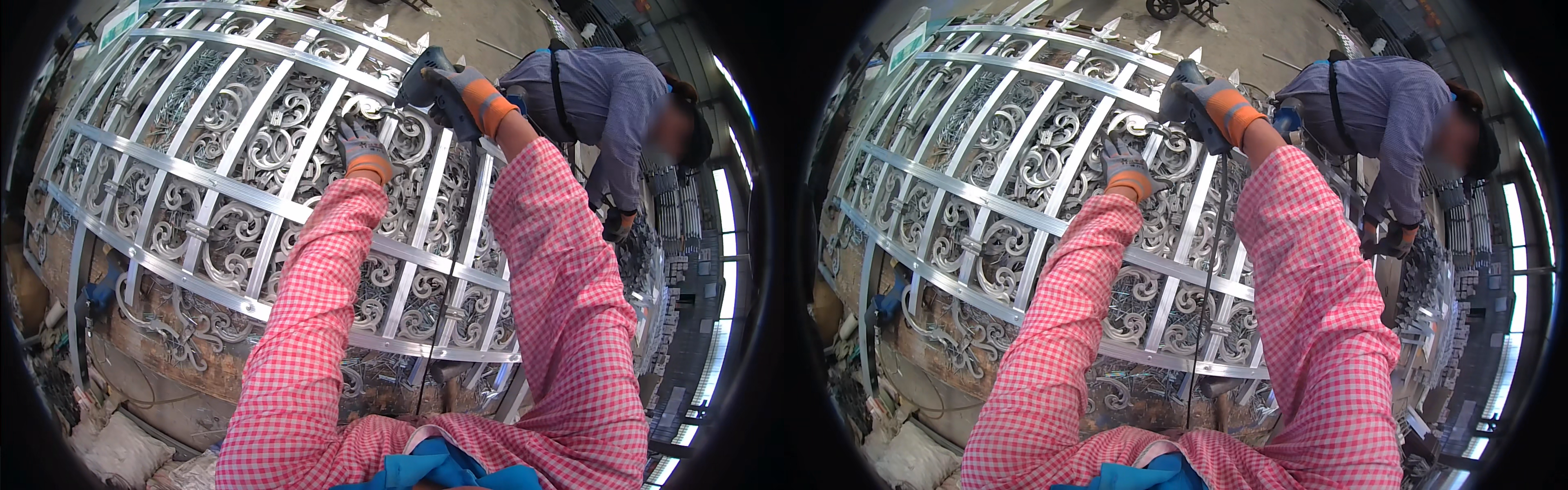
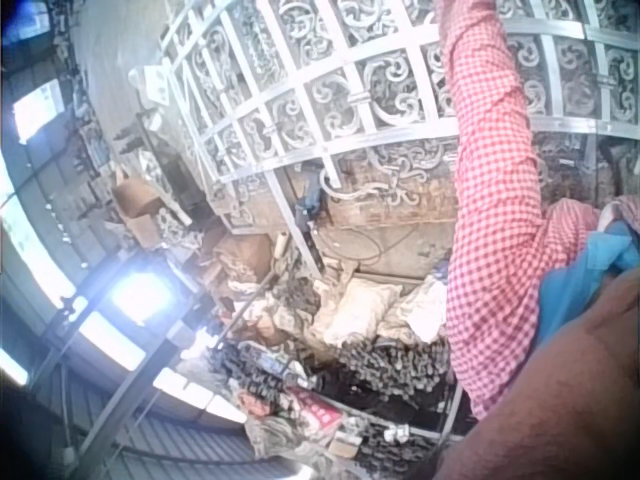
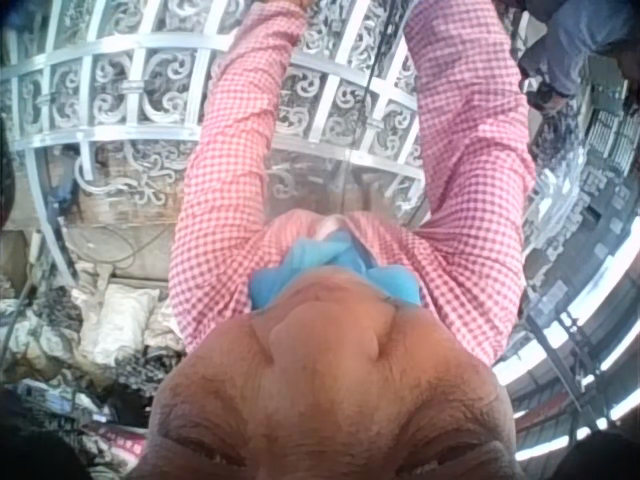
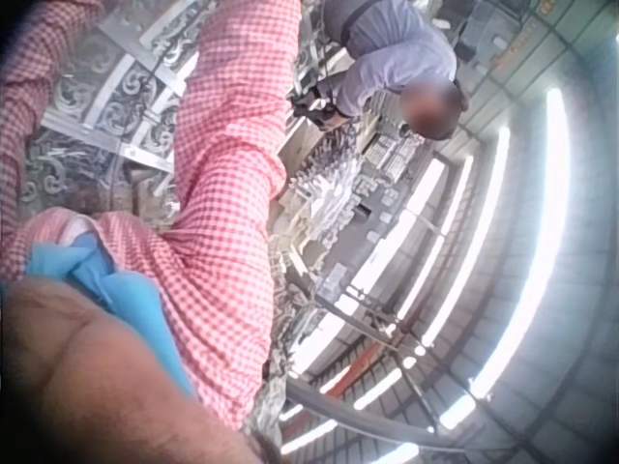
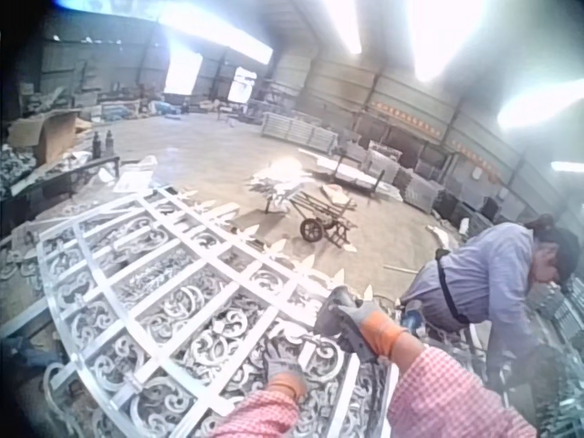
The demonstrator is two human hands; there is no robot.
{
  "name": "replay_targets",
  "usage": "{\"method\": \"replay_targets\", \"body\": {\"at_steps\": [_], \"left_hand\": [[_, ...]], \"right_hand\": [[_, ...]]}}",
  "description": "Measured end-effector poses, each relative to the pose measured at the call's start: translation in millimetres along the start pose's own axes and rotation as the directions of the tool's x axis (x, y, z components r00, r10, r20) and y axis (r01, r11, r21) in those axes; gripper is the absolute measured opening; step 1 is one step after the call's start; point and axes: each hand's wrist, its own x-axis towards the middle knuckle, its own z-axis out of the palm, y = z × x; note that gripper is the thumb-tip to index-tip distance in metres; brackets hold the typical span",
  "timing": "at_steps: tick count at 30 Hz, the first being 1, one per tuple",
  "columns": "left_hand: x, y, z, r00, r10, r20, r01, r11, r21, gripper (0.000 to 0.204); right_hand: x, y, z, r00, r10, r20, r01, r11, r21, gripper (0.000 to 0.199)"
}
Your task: The person assembles a decorative metal gate by positioning ornamental metal pieces onto a frame and securing them with a hammer and a power tool. The person works alongside another worker in a workshop setting.
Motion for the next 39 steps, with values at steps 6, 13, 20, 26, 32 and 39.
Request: {"method": "replay_targets", "body": {"at_steps": [6, 13, 20, 26, 32, 39], "left_hand": [[-0.6, 4.1, 1.6, 1.0, -0.011, -0.021, 0.012, 0.998, 0.054, 0.12], [10.6, 4.8, 11.8, 0.999, 0.029, -0.038, -0.023, 0.991, 0.13, 0.111], [3.9, 4.7, 2.4, 0.999, 0.039, 0.028, -0.042, 0.995, 0.085, 0.114], [12.5, 1.9, 12.2, 0.999, 0.032, -0.002, -0.032, 0.994, 0.103, 0.109], [2.8, 5.9, 3.3, 0.998, 0.064, 0.012, -0.065, 0.992, 0.104, 0.107], [7.0, 1.1, 0.4, 0.994, 0.061, 0.089, -0.072, 0.991, 0.117, 0.111]], "right_hand": [[3.6, -3.6, -3.7, 0.995, -0.095, 0.033, 0.1, 0.98, -0.173, 0.051], [29.4, -4.3, -2.7, 0.993, -0.112, 0.031, 0.116, 0.948, -0.295, 0.051], [12.9, -13.7, 5.8, 0.999, -0.044, 0.025, 0.047, 0.992, -0.118, 0.045], [26.5, -11.5, 5.4, 0.993, 0.017, 0.117, -0.002, 0.991, -0.13, 0.046], [32.4, -5.7, -4.3, 0.987, -0.069, 0.143, 0.087, 0.988, -0.124, 0.028], [34.7, -12.5, 2.6, 0.982, -0.085, 0.168, 0.102, 0.99, -0.097, 0.02]]}}
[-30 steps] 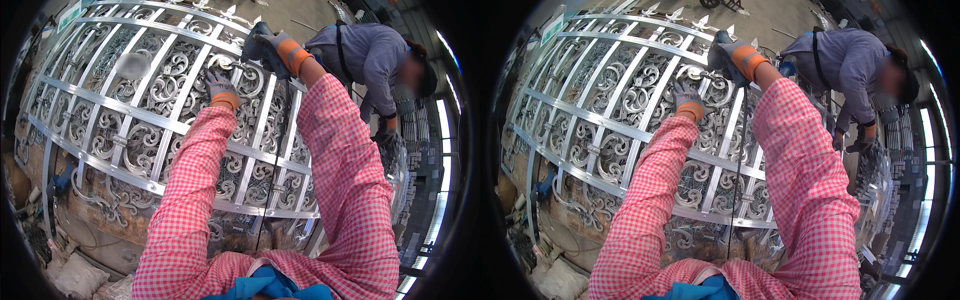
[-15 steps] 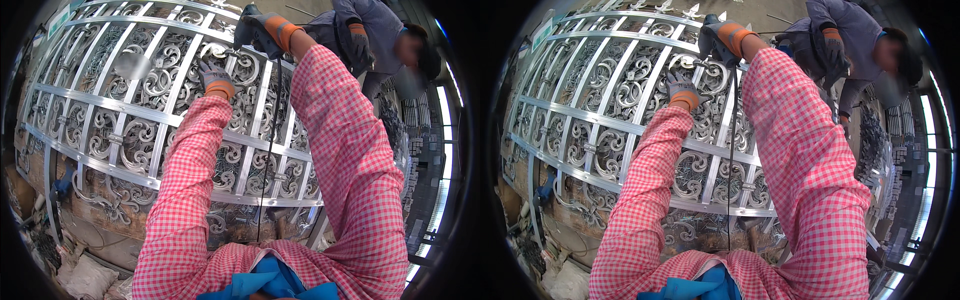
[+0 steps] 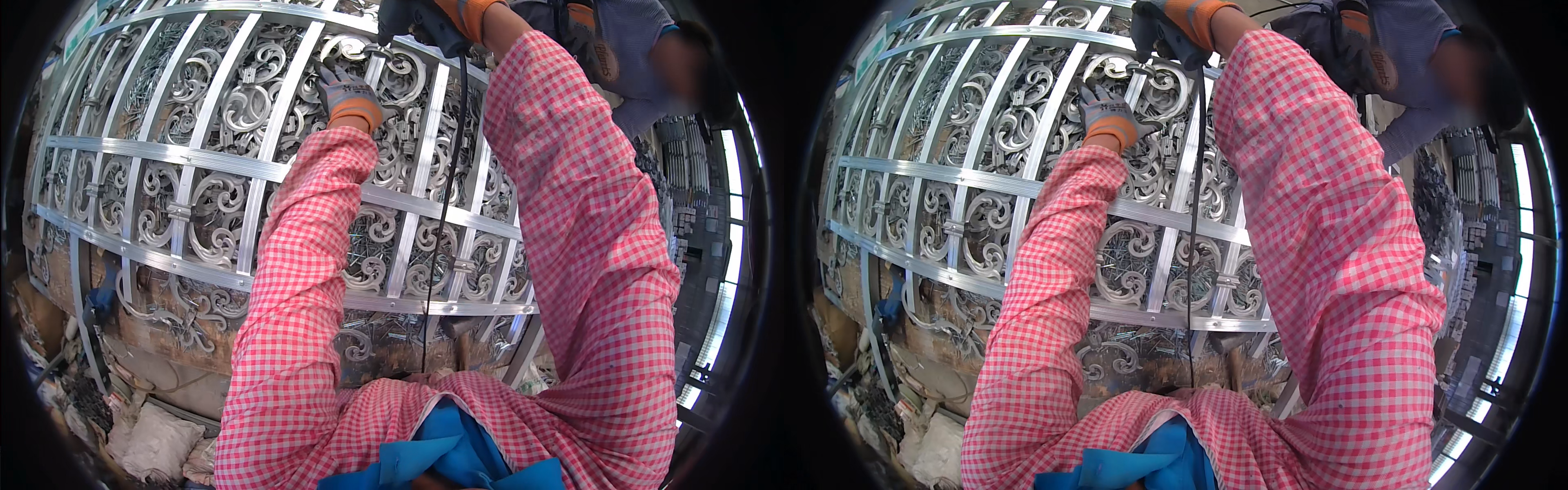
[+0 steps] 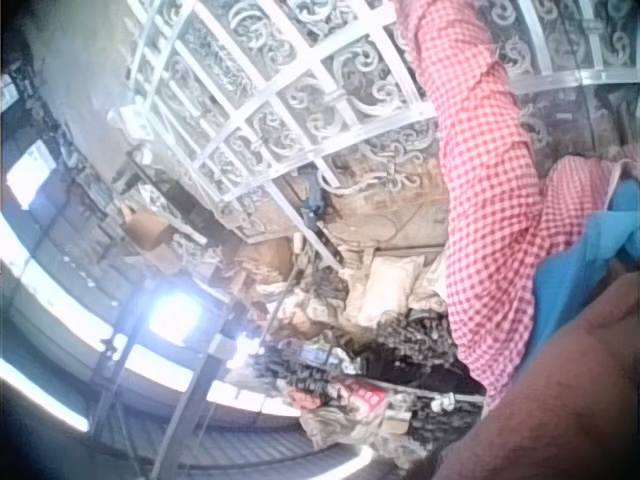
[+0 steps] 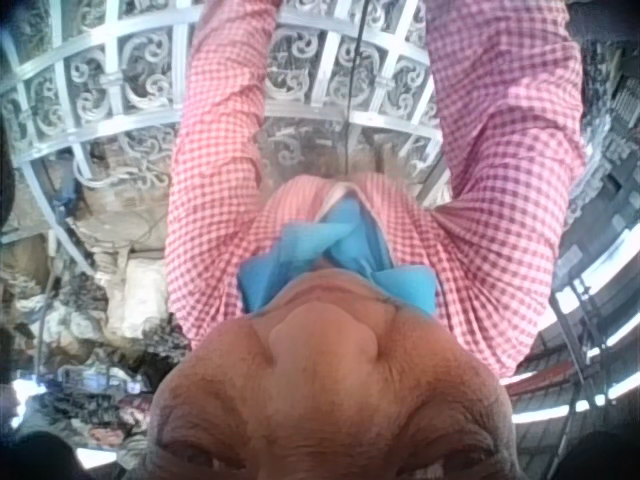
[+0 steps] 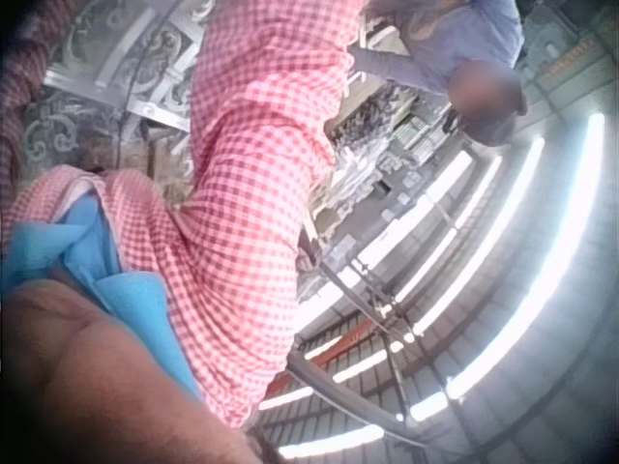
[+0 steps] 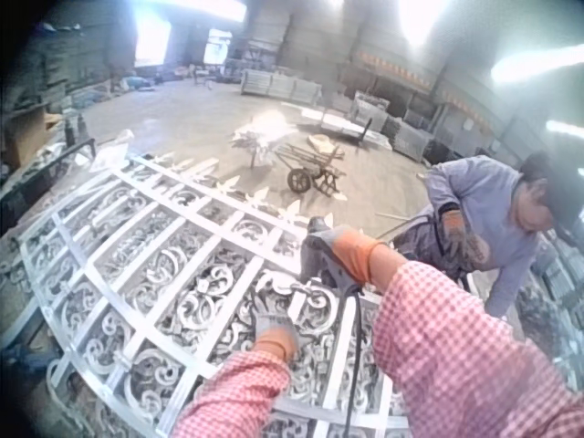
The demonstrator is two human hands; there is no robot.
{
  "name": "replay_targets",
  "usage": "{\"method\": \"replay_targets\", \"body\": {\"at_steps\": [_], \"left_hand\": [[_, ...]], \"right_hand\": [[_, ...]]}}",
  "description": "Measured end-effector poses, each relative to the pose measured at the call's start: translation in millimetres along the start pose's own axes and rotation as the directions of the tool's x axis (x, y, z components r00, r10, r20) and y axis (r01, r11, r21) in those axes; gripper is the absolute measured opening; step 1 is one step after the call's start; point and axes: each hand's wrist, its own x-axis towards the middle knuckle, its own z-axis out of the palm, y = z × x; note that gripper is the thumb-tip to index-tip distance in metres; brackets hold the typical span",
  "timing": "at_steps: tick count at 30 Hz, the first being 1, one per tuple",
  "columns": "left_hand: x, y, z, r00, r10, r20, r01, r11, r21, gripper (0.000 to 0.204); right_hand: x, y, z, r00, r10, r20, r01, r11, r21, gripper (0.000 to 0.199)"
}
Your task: The person assembles a decorative metal gate by positioning ornamental metal pieces onto a frame and securing them with a hammer and a power tool. The person works alongside another worker in a workshop setting.
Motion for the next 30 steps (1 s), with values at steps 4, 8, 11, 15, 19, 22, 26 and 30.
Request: {"method": "replay_targets", "body": {"at_steps": [4, 8, 11, 15, 19, 22, 26, 30], "left_hand": [[2.4, 7.5, 2.2, 1.0, 0.027, -0.013, -0.027, 0.999, -0.02, 0.113], [7.0, 3.6, 10.5, 0.998, -0.031, -0.048, 0.031, 0.999, -0.008, 0.116], [8.0, 1.3, 12.5, 1.0, -0.018, -0.024, 0.018, 1.0, -0.001, 0.118], [12.4, 4.7, 13.8, 0.999, -0.008, -0.037, 0.008, 1.0, 0.008, 0.117], [6.1, 5.9, 11.3, 0.998, -0.021, -0.062, 0.019, 1.0, -0.02, 0.117], [6.0, 4.1, 11.1, 0.998, -0.032, -0.062, 0.032, 0.999, -0.001, 0.117], [4.5, 4.1, 10.1, 0.998, -0.02, -0.053, 0.018, 0.999, -0.029, 0.116], [-3.9, 4.4, 5.8, 0.999, 0.03, -0.041, -0.031, 0.999, -0.01, 0.114]], "right_hand": [[-8.3, 1.3, -6.5, 1.0, 0.023, -0.02, -0.023, 1.0, 0.02, 0.018], [7.2, 9.9, -0.5, 0.995, 0.058, 0.084, -0.068, 0.991, 0.117, 0.017], [6.8, 9.7, -5.2, 0.988, -0.108, 0.112, 0.128, 0.972, -0.195, 0.013], [3.2, 14.6, -14.9, 0.838, -0.447, 0.314, 0.513, 0.446, -0.733, 0.016], [-6.4, 3.5, -10.3, 0.933, -0.261, 0.248, 0.36, 0.67, -0.65, 0.017], [-8.4, 1.6, -7.5, 0.963, -0.175, 0.204, 0.259, 0.806, -0.532, 0.016], [-6.8, 4.9, -6.4, 0.97, -0.145, 0.194, 0.224, 0.843, -0.489, 0.014], [-3.9, 16.7, -3.8, 0.968, -0.208, 0.14, 0.25, 0.846, -0.471, 0.015]]}}
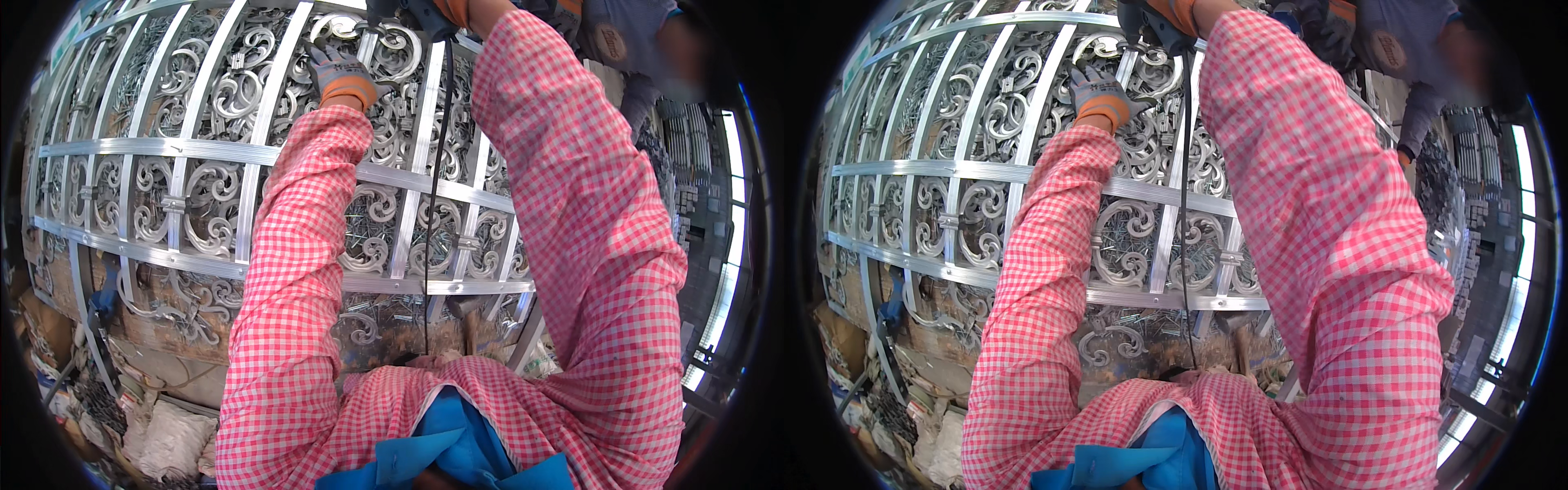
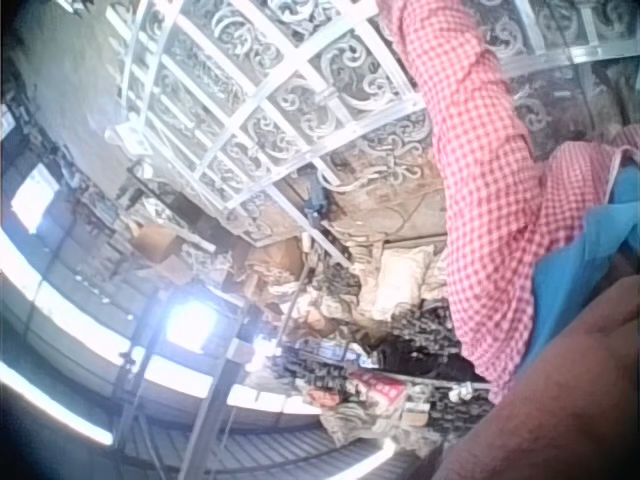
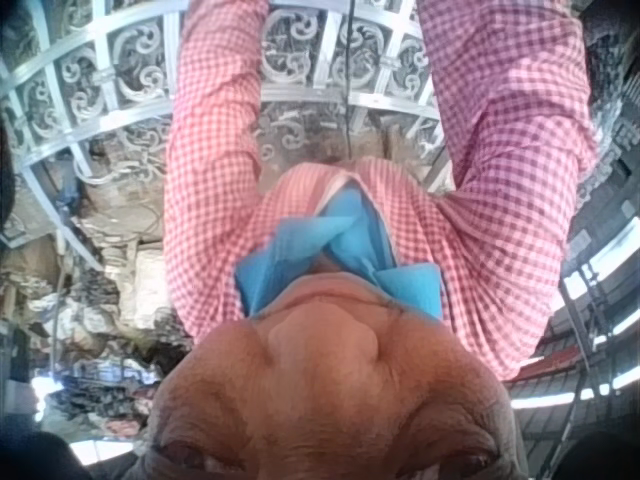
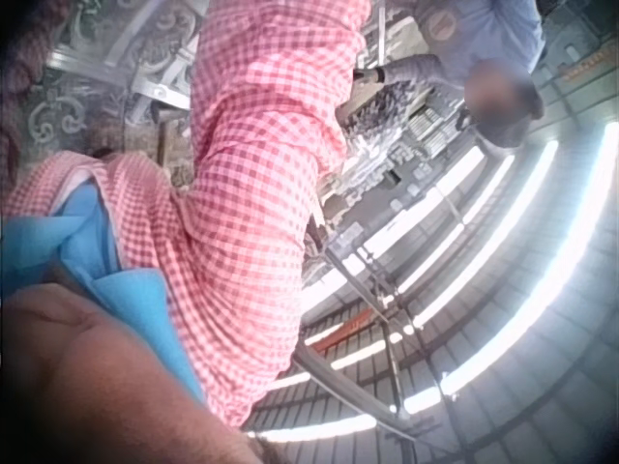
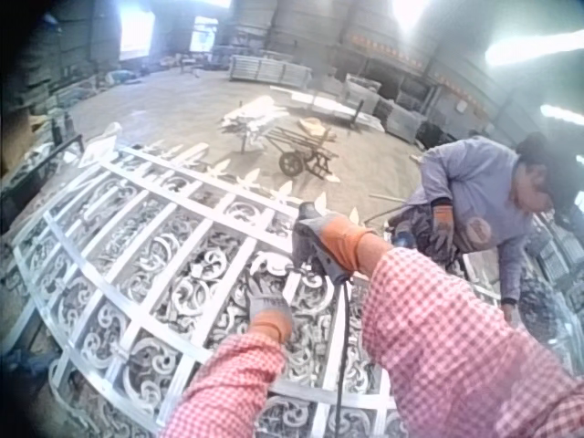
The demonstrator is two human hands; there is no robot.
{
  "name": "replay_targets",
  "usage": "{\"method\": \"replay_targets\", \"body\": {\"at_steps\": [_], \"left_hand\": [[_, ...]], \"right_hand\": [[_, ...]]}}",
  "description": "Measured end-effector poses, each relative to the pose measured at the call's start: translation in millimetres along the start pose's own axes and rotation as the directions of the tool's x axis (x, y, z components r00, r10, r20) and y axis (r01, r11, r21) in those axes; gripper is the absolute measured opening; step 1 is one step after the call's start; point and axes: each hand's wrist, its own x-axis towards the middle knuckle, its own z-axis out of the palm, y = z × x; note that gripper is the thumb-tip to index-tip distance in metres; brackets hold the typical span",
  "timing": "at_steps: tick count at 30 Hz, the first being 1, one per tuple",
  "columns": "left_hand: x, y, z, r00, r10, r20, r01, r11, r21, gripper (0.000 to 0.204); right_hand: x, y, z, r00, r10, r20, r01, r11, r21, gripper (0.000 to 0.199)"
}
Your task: The person assembles a decorative metal gate by positioning ornamental metal pieces onto a frame and securing them with a hammer and a power tool. The person works alongside another worker in a workshop setting.
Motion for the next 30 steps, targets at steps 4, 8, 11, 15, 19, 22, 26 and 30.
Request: {"method": "replay_targets", "body": {"at_steps": [4, 8, 11, 15, 19, 22, 26, 30], "left_hand": [[2.1, -1.3, 0.0, 0.999, -0.017, -0.049, 0.015, 0.999, -0.033, 0.115], [8.3, 0.0, 3.7, 0.999, -0.033, -0.025, 0.033, 0.999, -0.001, 0.115], [7.1, -7.4, 2.2, 0.999, -0.052, 0.014, 0.052, 0.999, -0.003, 0.115], [2.8, 14.6, -11.4, 1.0, 0.018, 0.02, -0.018, 1.0, -0.017, 0.116], [7.9, 4.3, -1.4, 1.0, -0.02, 0.005, 0.02, 1.0, -0.003, 0.115], [3.0, -17.4, 0.2, 0.995, -0.087, 0.04, 0.087, 0.996, -0.014, 0.114], [-2.0, 1.3, -9.7, 0.998, -0.055, 0.032, 0.055, 0.998, 0.002, 0.114], [-4.6, -3.3, -11.5, 0.998, -0.057, 0.028, 0.057, 0.998, -0.005, 0.114]], "right_hand": [[5.6, 5.6, 3.8, 0.997, -0.052, -0.065, 0.052, 0.999, -0.004, 0.017], [25.1, 30.5, 12.4, 0.957, -0.202, -0.206, 0.179, 0.976, -0.128, 0.02], [30.7, 29.0, 24.5, 0.927, -0.314, -0.205, 0.258, 0.931, -0.258, 0.021], [22.3, 72.2, 5.6, 0.844, -0.527, -0.103, 0.336, 0.668, -0.664, 0.021], [3.1, 44.2, -8.2, 0.965, 0.079, 0.249, -0.259, 0.409, 0.875, 0.03], [-31.1, -23.7, -16.8, 0.971, 0.233, -0.05, -0.161, 0.794, 0.587, 0.037], [-95.2, -24.7, -34.9, 0.969, 0.204, -0.141, -0.053, 0.728, 0.684, 0.052], [-133.2, -35.1, -14.8, 0.907, 0.333, -0.259, -0.092, 0.755, 0.65, 0.044]]}}
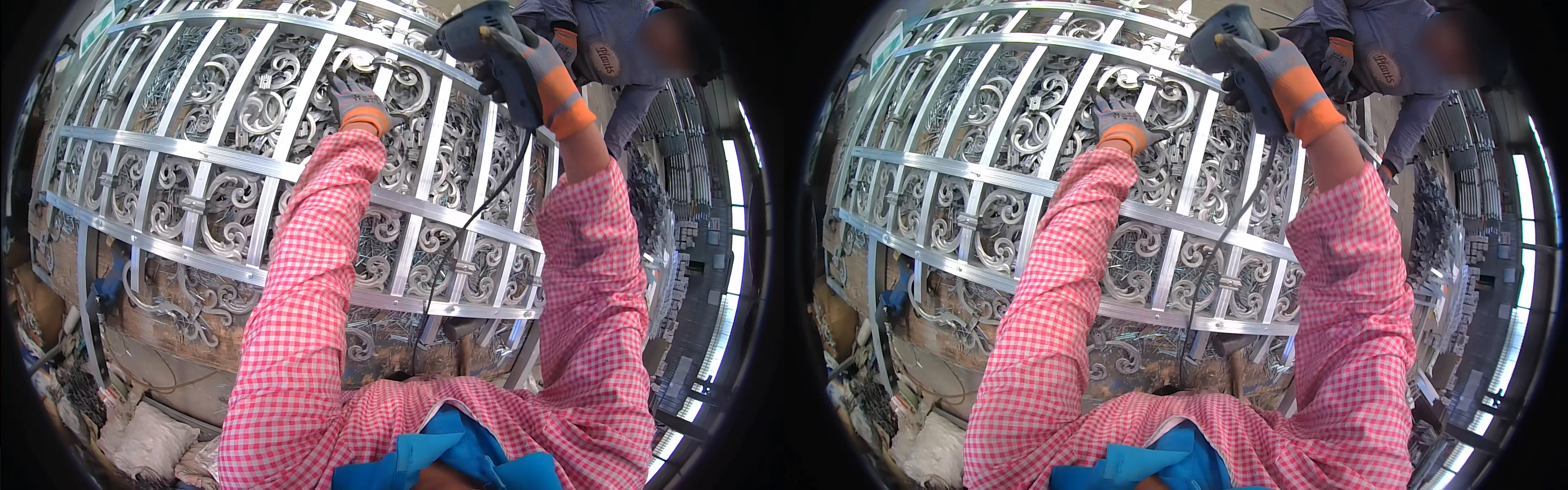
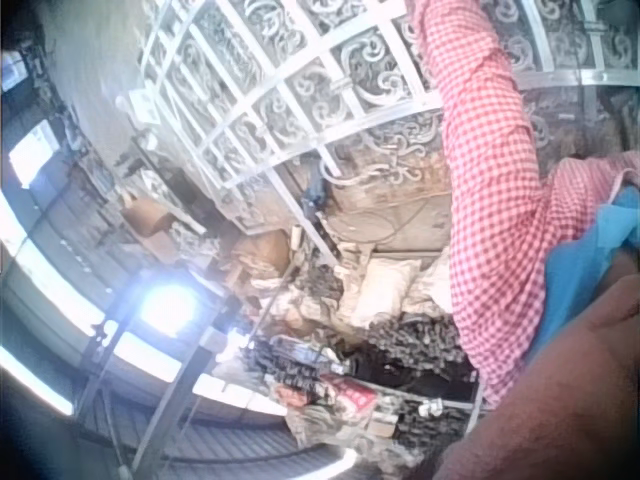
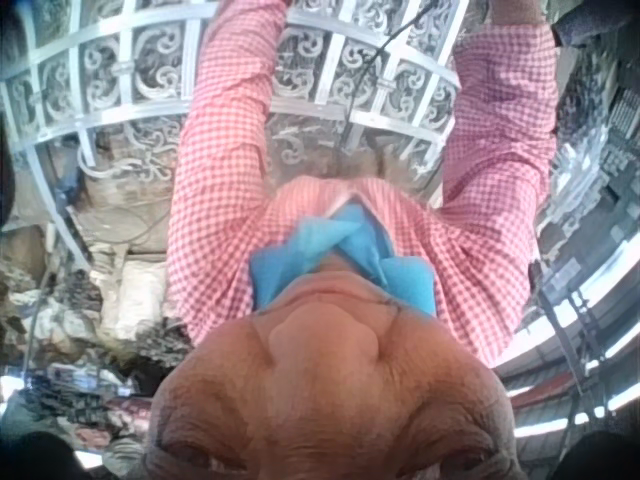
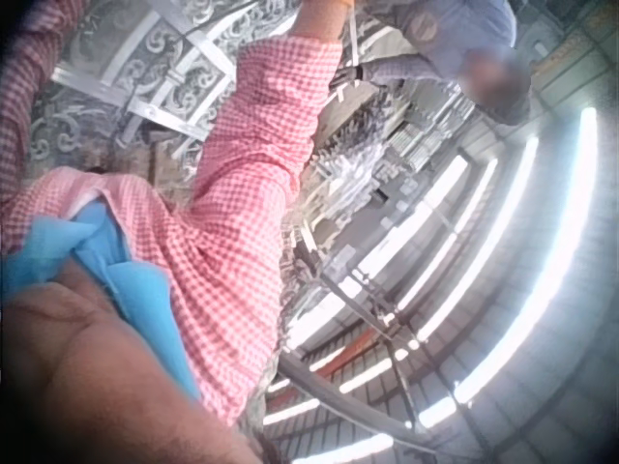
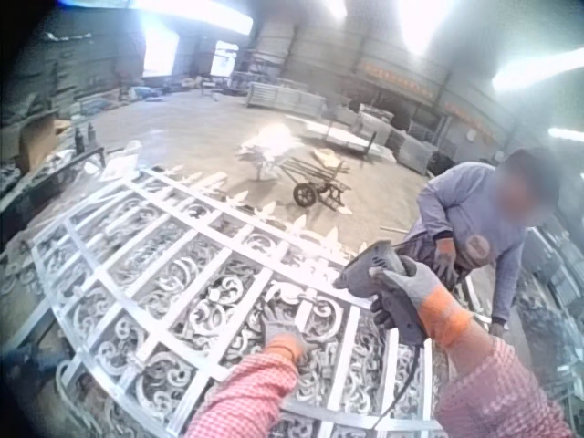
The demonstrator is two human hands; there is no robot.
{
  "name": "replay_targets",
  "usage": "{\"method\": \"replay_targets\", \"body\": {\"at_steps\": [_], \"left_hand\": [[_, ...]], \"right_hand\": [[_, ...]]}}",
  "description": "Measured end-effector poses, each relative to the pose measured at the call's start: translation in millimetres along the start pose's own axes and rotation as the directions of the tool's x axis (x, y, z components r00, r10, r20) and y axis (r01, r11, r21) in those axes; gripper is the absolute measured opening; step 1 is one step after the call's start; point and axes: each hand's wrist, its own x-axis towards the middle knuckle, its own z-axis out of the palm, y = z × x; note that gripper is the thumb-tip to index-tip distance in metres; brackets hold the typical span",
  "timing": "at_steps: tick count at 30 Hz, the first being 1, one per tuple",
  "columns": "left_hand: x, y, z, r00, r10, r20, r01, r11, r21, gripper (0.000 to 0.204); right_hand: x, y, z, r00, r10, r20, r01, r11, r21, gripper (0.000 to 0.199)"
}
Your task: The person assembles a decorative metal gate by positioning ornamental metal pieces onto a frame and securing them with a hammer and a power tool. The person works alongside another worker in a workshop setting.
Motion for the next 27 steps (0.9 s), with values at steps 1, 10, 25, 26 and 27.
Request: {"method": "replay_targets", "body": {"at_steps": [1, 10, 25, 26, 27], "left_hand": [[-2.1, 1.3, -1.6, 1.0, 0.012, -0.008, -0.012, 1.0, -0.002, 0.114], [30.8, -30.1, 35.9, 0.969, -0.062, -0.239, -0.056, 0.886, -0.46, 0.106], [-60.7, -82.7, 62.0, 0.981, 0.07, -0.183, -0.121, 0.95, -0.288, 0.077], [-56.6, -83.5, 71.6, 0.97, 0.07, -0.233, -0.134, 0.953, -0.273, 0.08], [-56.9, -83.7, 72.8, 0.963, 0.077, -0.258, -0.145, 0.956, -0.257, 0.08]], "right_hand": [[-11.7, 2.0, -3.6, 1.0, 0.019, -0.005, -0.019, 1.0, 0.015, 0.044], [-68.6, 24.5, 3.5, 0.996, 0.056, 0.062, -0.061, 0.995, 0.077, 0.047], [-64.0, 35.0, 67.3, 0.962, 0.186, 0.201, -0.194, 0.981, 0.019, 0.053], [-61.9, 34.2, 69.6, 0.961, 0.196, 0.196, -0.2, 0.98, 0.0, 0.051], [-59.9, 34.3, 70.5, 0.96, 0.21, 0.185, -0.209, 0.978, -0.021, 0.049]]}}
